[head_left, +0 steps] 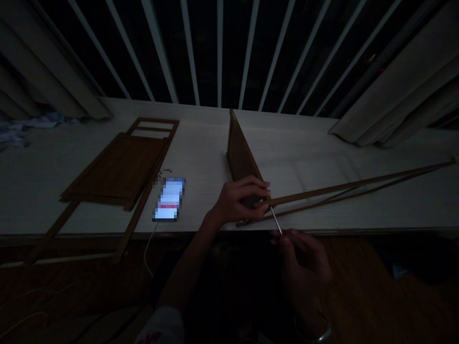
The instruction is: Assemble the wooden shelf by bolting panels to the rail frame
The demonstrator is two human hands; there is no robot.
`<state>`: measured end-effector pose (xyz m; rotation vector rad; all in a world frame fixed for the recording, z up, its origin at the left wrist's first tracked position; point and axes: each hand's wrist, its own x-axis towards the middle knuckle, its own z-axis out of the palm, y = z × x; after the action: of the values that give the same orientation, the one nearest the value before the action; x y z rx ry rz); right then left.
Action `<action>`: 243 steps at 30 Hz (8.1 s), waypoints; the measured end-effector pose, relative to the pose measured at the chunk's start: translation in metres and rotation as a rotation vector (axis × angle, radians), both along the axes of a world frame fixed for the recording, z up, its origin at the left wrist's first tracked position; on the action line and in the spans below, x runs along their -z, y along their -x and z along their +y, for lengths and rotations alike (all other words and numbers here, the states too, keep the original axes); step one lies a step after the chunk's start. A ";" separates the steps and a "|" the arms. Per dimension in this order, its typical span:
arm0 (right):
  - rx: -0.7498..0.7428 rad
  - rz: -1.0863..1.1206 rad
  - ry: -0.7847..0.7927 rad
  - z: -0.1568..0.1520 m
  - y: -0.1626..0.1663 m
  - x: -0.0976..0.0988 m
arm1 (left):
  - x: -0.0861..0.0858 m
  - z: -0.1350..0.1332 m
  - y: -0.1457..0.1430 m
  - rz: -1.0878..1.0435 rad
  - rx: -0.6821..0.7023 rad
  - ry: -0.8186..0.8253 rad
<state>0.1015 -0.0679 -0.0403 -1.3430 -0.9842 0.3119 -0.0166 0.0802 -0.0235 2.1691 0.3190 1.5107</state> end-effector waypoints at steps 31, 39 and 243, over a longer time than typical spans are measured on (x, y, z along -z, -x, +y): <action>0.078 -0.090 0.002 0.000 -0.001 0.008 | 0.001 -0.001 0.001 0.006 -0.004 0.024; 0.077 -0.109 0.021 -0.001 -0.003 0.008 | 0.001 0.000 0.001 -0.001 0.011 0.009; -0.002 -0.168 0.162 -0.003 -0.006 0.001 | 0.004 0.001 0.001 -0.002 0.029 0.024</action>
<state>0.1076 -0.0705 -0.0416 -1.5342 -1.1190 0.2888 -0.0171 0.0811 -0.0273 2.1445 0.3025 1.4863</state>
